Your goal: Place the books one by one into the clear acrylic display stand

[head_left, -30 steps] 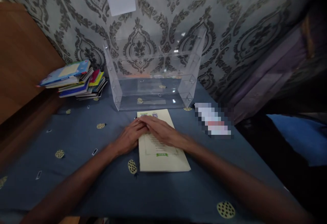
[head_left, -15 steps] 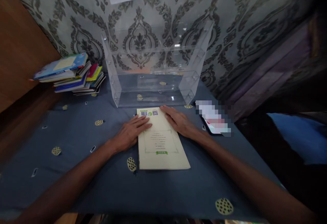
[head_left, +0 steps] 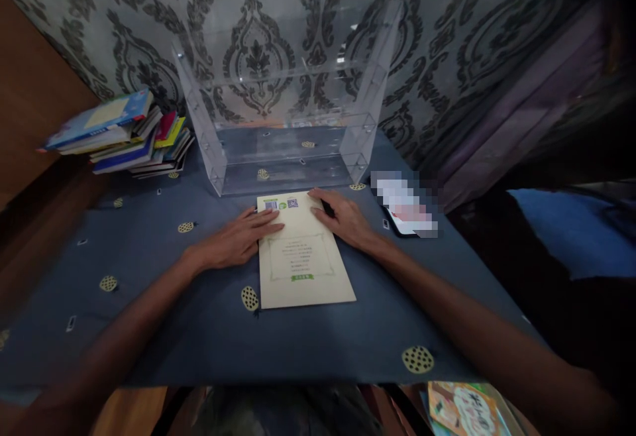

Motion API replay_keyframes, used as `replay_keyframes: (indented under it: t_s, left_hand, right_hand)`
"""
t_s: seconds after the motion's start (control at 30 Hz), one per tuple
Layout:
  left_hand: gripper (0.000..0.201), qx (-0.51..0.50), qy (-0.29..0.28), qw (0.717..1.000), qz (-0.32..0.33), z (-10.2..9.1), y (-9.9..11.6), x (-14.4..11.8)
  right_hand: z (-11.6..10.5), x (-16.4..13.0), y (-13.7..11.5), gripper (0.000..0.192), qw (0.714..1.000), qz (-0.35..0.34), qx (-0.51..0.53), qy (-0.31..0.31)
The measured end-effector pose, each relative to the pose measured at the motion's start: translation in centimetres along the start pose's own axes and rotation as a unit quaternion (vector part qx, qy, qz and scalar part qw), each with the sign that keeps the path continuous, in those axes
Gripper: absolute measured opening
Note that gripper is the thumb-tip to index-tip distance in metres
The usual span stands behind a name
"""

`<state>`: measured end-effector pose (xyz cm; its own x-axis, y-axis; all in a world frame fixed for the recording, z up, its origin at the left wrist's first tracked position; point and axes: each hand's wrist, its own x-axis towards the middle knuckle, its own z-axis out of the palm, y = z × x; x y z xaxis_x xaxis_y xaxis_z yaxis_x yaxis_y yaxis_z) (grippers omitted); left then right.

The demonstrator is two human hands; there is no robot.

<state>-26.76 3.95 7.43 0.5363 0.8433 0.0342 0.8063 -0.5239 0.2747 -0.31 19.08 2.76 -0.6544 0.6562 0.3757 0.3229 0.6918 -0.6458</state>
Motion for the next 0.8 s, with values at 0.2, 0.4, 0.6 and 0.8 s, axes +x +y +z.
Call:
replay_keyframes:
  t_s: [0.2,0.4,0.6,0.8]
  left_hand:
    - [0.055,-0.006,0.005,0.998,-0.06,0.3,-0.9,3.7]
    - [0.054,0.023,0.009,0.999,-0.022,1.5,-0.1,8.8]
    - [0.049,0.027,-0.012,0.998,0.063,2.1,3.6,8.7]
    - [0.047,-0.012,-0.065,0.989,0.13,2.2,7.7,6.3]
  right_hand:
    - [-0.9,0.1,0.2,0.04,0.998,0.015,0.056,-0.018]
    - [-1.4,0.2,0.3,0.046,0.994,0.013,0.104,-0.03]
    - [-1.3,0.2,0.6,0.05,0.994,0.005,0.106,-0.034]
    - [-1.4,0.1,0.3,0.048,0.997,-0.005,0.073,-0.032]
